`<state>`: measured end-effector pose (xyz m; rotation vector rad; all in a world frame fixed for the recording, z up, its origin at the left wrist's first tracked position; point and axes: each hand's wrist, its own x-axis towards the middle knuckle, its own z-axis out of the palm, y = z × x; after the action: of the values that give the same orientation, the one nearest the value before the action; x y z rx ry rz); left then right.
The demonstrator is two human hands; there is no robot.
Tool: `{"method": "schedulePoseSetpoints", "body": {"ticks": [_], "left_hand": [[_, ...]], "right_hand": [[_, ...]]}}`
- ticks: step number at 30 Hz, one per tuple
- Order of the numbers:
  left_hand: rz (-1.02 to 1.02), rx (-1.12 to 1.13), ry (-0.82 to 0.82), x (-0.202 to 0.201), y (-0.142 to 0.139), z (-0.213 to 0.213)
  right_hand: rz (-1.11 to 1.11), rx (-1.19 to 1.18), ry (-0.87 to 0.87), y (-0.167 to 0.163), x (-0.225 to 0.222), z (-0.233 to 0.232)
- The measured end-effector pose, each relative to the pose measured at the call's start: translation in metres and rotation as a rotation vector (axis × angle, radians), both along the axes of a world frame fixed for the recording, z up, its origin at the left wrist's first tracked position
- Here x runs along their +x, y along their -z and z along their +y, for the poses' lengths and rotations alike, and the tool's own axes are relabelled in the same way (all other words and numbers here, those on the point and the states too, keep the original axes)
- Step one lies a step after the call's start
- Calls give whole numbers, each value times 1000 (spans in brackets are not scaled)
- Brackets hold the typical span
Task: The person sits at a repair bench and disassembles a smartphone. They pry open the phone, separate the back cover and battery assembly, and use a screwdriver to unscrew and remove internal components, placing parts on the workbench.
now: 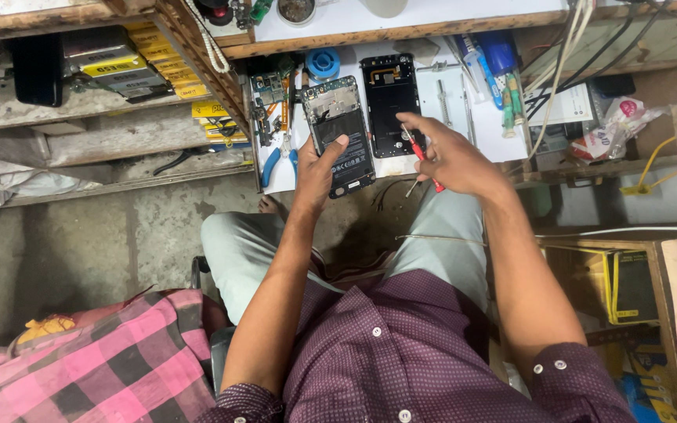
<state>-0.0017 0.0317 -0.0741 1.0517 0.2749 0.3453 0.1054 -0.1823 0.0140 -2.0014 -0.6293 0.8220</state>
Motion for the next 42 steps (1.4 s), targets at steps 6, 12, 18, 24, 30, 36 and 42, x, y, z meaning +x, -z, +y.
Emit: {"method": "schedulePoseSetpoints", "body": {"ticks": [6,12,18,24,30,36,42], "left_hand": [[9,-8,4,-1,-3,-1],[-39,-26,45,-1,-6,0],[-10,-7,20,0,-4,0],[-1,-51,12,1,-5,-1],[18,-126,2,3,-6,-3],[61,-202,-16,2,-8,-2],[44,-184,-52,4,-7,-3]], "right_hand": [[-170,85,84,-6,4,-7],[-1,330,344,5,4,10],[111,561,394,5,-6,26],[9,526,420,-2,-13,32],[-20,449,487,4,-22,37],[-141,521,353,7,-30,47],[-615,395,249,-6,-43,50]]}}
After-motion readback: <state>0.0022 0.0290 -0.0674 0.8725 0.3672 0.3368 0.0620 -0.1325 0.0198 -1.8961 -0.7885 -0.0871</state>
